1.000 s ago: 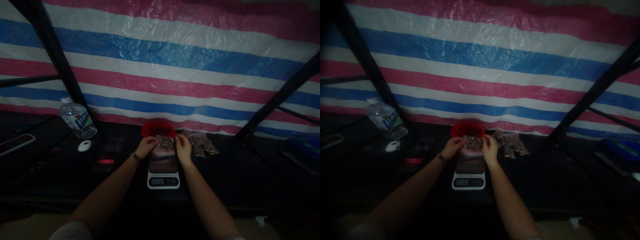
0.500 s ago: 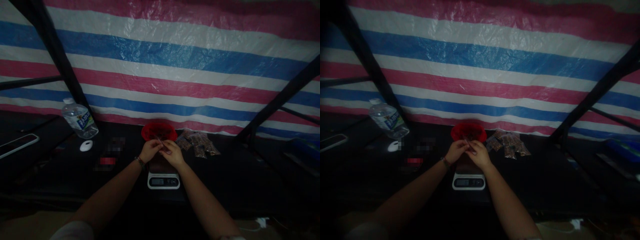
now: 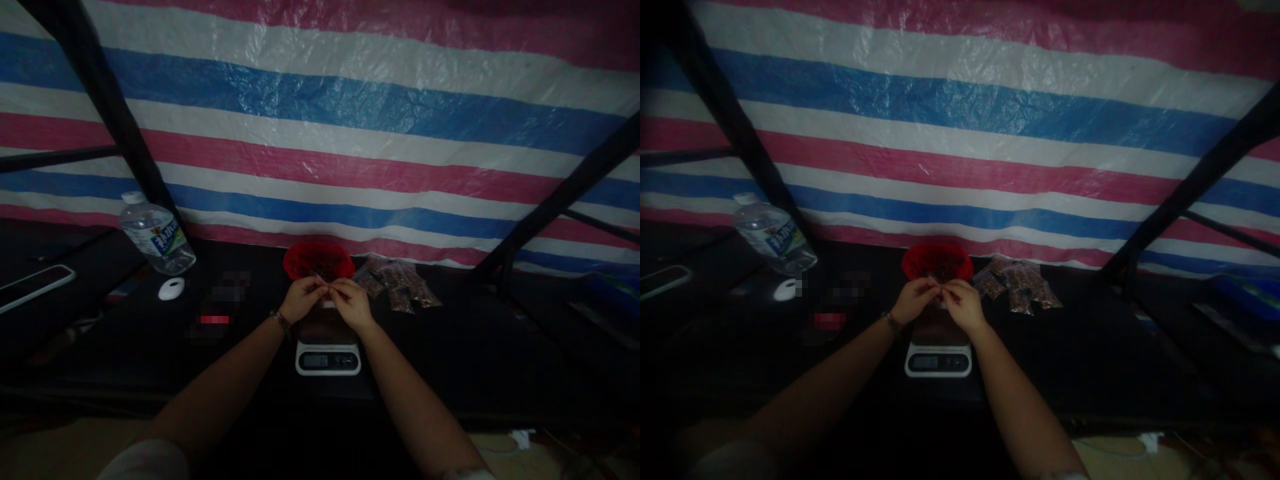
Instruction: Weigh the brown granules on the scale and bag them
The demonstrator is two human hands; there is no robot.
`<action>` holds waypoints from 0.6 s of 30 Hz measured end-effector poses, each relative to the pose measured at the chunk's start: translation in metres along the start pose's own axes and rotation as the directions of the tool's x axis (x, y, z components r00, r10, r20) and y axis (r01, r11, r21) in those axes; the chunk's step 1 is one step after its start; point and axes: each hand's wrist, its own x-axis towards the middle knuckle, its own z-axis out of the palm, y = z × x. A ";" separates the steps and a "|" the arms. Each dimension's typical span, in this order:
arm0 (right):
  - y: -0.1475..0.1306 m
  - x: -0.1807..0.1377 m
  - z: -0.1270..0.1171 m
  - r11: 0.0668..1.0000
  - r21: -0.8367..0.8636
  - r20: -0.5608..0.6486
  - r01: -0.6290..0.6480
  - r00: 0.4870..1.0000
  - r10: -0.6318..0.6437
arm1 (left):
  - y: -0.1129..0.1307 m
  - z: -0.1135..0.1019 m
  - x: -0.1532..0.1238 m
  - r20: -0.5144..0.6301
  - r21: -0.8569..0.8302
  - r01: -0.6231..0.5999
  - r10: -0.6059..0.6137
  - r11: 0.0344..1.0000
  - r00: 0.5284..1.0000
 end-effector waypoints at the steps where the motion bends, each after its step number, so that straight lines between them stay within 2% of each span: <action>1: 0.000 0.000 0.000 1.000 -0.007 -0.010 -0.003 1.000 0.003 | 0.001 0.000 0.000 0.005 0.005 -0.008 0.007 1.000 1.000; 6: 0.000 0.000 0.002 0.997 -0.077 -0.045 0.008 0.999 -0.011 | 0.010 0.002 -0.002 0.032 0.119 -0.070 0.067 0.990 0.997; 10: -0.005 -0.003 0.006 0.982 -0.182 -0.062 0.046 0.996 -0.058 | 0.013 0.004 -0.003 -0.032 0.252 -0.138 0.151 0.958 0.988; 15: -0.010 -0.004 0.001 0.965 -0.263 -0.229 -0.001 0.971 -0.062 | 0.009 0.005 -0.008 -0.082 0.389 -0.198 0.248 0.900 0.965; 18: -0.010 -0.002 -0.004 0.977 -0.211 -0.193 0.002 0.980 -0.044 | 0.009 0.003 -0.009 -0.116 0.424 -0.186 0.257 0.886 0.959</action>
